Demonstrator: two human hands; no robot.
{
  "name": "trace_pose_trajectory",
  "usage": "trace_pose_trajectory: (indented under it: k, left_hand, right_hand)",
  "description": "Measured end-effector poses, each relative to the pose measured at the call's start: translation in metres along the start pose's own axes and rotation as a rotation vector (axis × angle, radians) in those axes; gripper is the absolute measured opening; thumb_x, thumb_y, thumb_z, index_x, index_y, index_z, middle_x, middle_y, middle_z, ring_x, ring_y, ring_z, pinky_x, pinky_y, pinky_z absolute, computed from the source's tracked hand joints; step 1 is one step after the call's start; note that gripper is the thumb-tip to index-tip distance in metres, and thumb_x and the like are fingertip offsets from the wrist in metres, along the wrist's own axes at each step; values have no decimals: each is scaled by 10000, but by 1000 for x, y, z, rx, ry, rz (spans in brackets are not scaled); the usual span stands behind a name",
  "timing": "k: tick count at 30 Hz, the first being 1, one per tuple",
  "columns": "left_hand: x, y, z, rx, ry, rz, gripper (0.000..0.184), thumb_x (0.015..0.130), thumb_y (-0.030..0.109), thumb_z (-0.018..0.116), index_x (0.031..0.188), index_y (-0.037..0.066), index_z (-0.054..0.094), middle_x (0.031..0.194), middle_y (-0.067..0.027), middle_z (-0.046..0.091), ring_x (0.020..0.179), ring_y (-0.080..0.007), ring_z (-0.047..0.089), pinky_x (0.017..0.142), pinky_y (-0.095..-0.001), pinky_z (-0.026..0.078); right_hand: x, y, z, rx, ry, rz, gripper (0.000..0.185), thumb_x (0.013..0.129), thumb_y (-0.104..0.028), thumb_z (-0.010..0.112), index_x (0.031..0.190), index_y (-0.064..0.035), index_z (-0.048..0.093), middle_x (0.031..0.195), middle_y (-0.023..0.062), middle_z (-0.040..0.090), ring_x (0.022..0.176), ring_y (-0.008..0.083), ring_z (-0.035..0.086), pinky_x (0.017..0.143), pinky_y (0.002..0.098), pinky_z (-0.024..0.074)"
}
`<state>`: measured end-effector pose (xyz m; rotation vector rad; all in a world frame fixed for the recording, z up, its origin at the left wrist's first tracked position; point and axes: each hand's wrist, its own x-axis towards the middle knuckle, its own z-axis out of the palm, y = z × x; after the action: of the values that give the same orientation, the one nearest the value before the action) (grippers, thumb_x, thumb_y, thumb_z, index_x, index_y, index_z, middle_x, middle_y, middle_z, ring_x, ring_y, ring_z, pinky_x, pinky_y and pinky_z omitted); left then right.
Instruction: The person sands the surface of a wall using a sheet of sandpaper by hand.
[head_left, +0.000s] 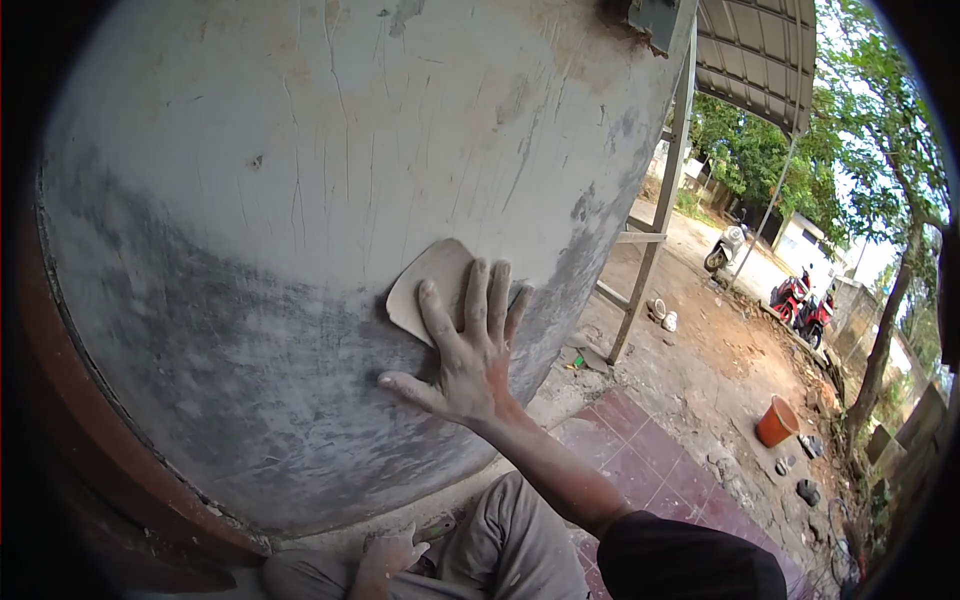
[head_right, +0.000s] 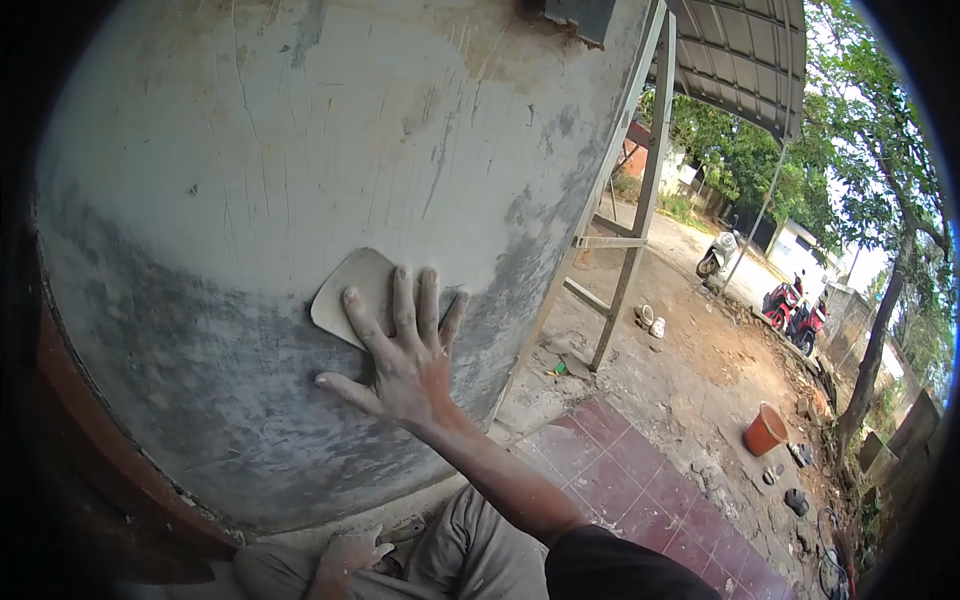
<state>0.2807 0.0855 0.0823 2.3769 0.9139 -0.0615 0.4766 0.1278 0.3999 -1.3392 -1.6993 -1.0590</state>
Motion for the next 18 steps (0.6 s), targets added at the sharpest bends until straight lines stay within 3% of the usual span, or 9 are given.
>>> trace_pose_trajectory:
  k: [2,4,5,8,10,12,14,17,18]
  left_hand:
    - [4,0,0,10,-45,-50,736,901,587,524,1395,42,491,1127,-257,666,1065,-399,641,918,-498,498]
    - [2,-2,2,-2,-14,-30,739,900,595,520,1393,46,495,1123,-258,667,1065,-396,642,915,-497,499]
    - [1,-1,3,-22,16,-12,742,898,603,517,1392,50,498,1120,-258,668,1065,-393,644,912,-496,500]
    - [-3,0,-2,2,-28,-27,745,898,605,518,1396,53,495,1121,-259,667,1066,-391,644,916,-494,499]
    - [0,-4,2,26,-47,-31,747,898,608,515,1398,53,494,1126,-259,665,1073,-391,641,921,-494,497]
    - [7,-7,8,37,-57,-40,750,899,611,513,1399,53,492,1130,-260,664,1080,-392,638,926,-494,495]
    - [11,-10,13,52,-61,-28,746,903,611,508,1393,49,496,1131,-260,663,1095,-393,631,931,-496,492]
    - [5,-3,8,21,-33,-36,738,905,602,513,1391,47,498,1135,-261,662,1103,-392,628,936,-495,490]
    - [4,-2,8,25,-41,-28,738,905,602,513,1391,47,498,1135,-261,662,1103,-392,628,936,-495,490]
  right_hand:
    - [-12,7,-3,-40,-40,-92,1021,814,-791,499,1523,-77,325,1591,292,90,1485,456,-37,1125,651,-88]
    - [-14,25,-14,-73,-97,315,1010,818,-749,539,1538,-86,291,1595,291,72,1486,457,-31,1126,658,-66]
    - [-2,35,-20,119,16,451,1008,828,-677,582,1557,-80,222,1599,293,34,1485,460,-34,1127,662,-42]
    - [19,43,-17,230,193,505,1010,832,-620,606,1569,-87,168,1600,294,18,1484,464,-38,1129,665,-9]
    - [10,22,-9,160,176,434,992,837,-638,593,1562,-84,203,1597,296,34,1483,464,-42,1142,645,-10]
    - [-11,4,-3,-48,0,-30,992,861,-645,536,1564,-56,157,1598,301,38,1488,455,-38,1176,565,11]
    - [-28,18,2,-30,-45,-67,977,832,-642,589,1543,-61,255,1595,302,33,1480,475,-28,1156,620,-6]
    - [-16,53,-12,312,138,583,977,858,-676,535,1554,-67,222,1597,302,10,1483,466,-46,1160,609,-4]
    - [-16,53,-15,301,140,589,977,858,-676,535,1554,-67,222,1597,302,10,1483,466,-46,1160,609,-4]
